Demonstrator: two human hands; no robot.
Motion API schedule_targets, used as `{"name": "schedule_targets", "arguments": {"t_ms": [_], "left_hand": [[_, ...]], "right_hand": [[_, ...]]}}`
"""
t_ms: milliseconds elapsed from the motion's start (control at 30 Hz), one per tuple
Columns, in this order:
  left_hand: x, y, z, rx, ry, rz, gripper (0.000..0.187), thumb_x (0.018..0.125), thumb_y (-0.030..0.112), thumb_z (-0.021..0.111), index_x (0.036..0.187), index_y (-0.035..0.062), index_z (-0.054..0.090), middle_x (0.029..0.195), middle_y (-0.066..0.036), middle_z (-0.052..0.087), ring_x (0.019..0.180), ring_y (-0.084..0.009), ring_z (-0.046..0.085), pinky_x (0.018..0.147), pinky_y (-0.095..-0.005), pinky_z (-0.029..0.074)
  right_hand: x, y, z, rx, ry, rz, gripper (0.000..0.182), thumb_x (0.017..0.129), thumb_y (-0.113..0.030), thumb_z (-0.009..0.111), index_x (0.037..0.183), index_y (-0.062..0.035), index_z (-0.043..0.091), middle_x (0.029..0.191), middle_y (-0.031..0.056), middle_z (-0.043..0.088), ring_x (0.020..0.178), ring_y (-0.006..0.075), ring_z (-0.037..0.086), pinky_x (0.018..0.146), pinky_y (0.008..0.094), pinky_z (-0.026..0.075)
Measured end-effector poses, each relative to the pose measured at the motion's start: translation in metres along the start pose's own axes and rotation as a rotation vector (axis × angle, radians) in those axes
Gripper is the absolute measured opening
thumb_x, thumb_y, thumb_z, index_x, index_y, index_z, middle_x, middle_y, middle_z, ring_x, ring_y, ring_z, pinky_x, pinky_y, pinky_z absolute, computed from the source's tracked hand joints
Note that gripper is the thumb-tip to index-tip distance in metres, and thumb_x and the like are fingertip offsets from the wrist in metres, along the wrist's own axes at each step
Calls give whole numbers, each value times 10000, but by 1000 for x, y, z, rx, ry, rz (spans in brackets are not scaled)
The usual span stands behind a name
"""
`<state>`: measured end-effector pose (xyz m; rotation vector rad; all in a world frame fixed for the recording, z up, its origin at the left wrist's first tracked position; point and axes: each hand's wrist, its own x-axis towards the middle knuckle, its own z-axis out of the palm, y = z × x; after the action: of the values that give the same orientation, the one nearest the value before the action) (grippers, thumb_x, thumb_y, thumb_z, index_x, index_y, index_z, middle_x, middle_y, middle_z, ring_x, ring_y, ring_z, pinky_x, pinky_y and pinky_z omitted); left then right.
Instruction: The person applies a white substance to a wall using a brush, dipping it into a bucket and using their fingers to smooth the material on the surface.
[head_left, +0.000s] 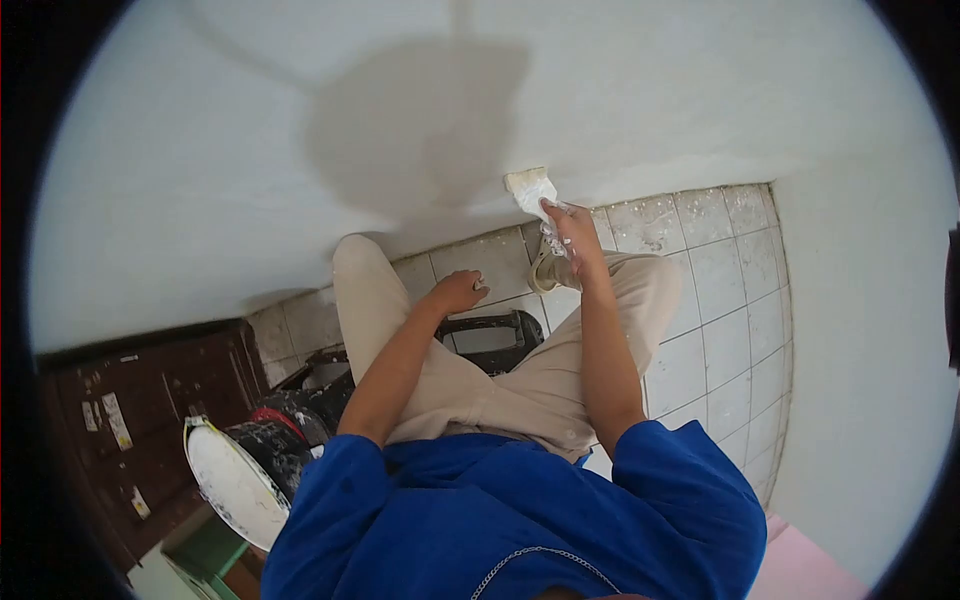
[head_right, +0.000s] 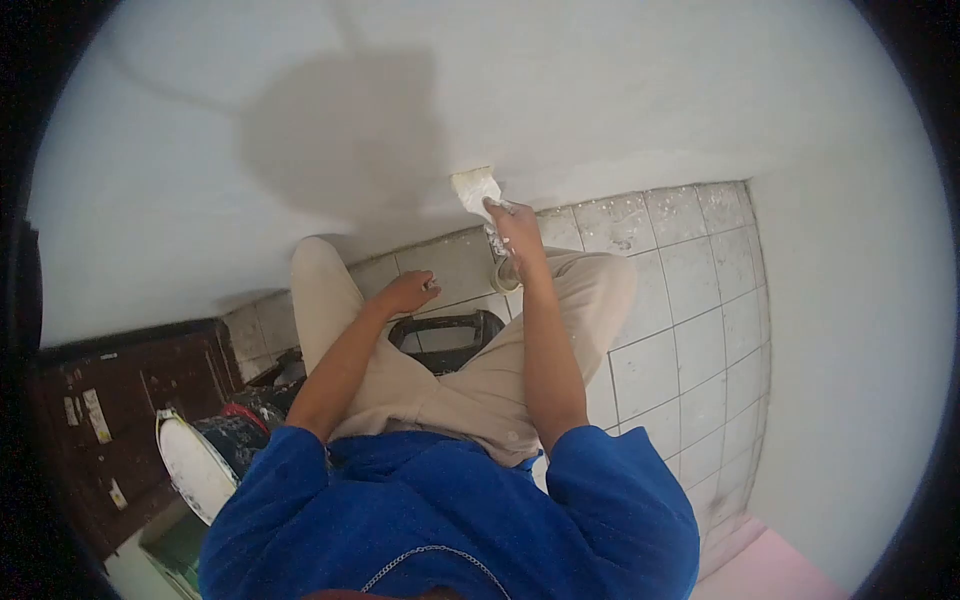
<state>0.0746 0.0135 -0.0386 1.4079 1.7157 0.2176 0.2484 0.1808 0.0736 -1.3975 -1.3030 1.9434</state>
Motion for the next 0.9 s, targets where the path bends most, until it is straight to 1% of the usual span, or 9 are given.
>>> {"name": "schedule_targets", "arguments": {"t_ms": [133,233,267,367,467,567,667,767,900], "left_hand": [[-3,-3,0,27,-16,-1,438,851,374,565,1072,-3,581,1014,-219,624,973,-371,588,847,-441,462],[-4,-2,-1,16,-24,-8,446,853,377,562,1094,2,575,1053,-217,615,1012,-365,577,871,-441,455],[-5,-5,-2,15,-24,-8,446,854,377,560,1097,3,574,1064,-216,612,1023,-363,574,877,-441,452],[-6,-18,3,-6,89,29,416,865,368,567,1047,-6,571,989,-223,613,931,-373,584,802,-434,458],[-10,-25,1,-31,109,5,430,864,373,567,1069,-5,575,993,-222,616,936,-372,586,810,-435,461],[-16,-23,-7,-33,59,-55,446,856,380,561,1103,9,575,1102,-204,602,1050,-360,564,898,-445,445],[-23,-22,-11,-72,100,-59,451,855,384,559,1104,8,576,1099,-212,600,1051,-364,563,904,-449,443],[-24,-23,-14,-83,111,-70,464,855,390,555,1122,11,571,1101,-220,597,1057,-365,560,909,-449,442],[-34,-21,-15,-91,156,-55,458,855,391,555,1113,13,565,1085,-227,593,1039,-376,560,890,-452,442]], "right_hand": [[12,28,9,60,-3,28,312,864,-259,625,883,52,649,723,17,585,628,108,492,588,284,400],[29,69,15,-166,-40,59,352,859,-280,622,887,71,630,730,38,580,649,146,484,600,310,397],[33,87,25,-96,-33,86,381,856,-308,611,915,68,621,758,61,585,674,176,481,611,328,394],[45,121,43,-137,-171,175,370,854,-311,598,935,49,622,788,69,591,685,162,491,605,323,394],[37,125,68,-233,-197,138,281,882,-273,594,899,5,635,634,-22,511,512,99,437,479,266,351],[30,113,90,-338,-224,66,258,891,-258,574,882,-8,636,587,-36,492,474,86,413,452,265,332],[20,95,108,-522,-177,-63,257,902,-256,560,881,-11,637,578,-34,481,477,73,400,445,270,318],[1,69,121,-517,-83,-395,238,916,-239,560,866,-18,632,568,-37,463,471,57,377,434,260,299],[-52,15,125,-427,-87,-480,238,919,-220,566,942,10,624,584,-6,471,508,74,386,470,262,321]]}}
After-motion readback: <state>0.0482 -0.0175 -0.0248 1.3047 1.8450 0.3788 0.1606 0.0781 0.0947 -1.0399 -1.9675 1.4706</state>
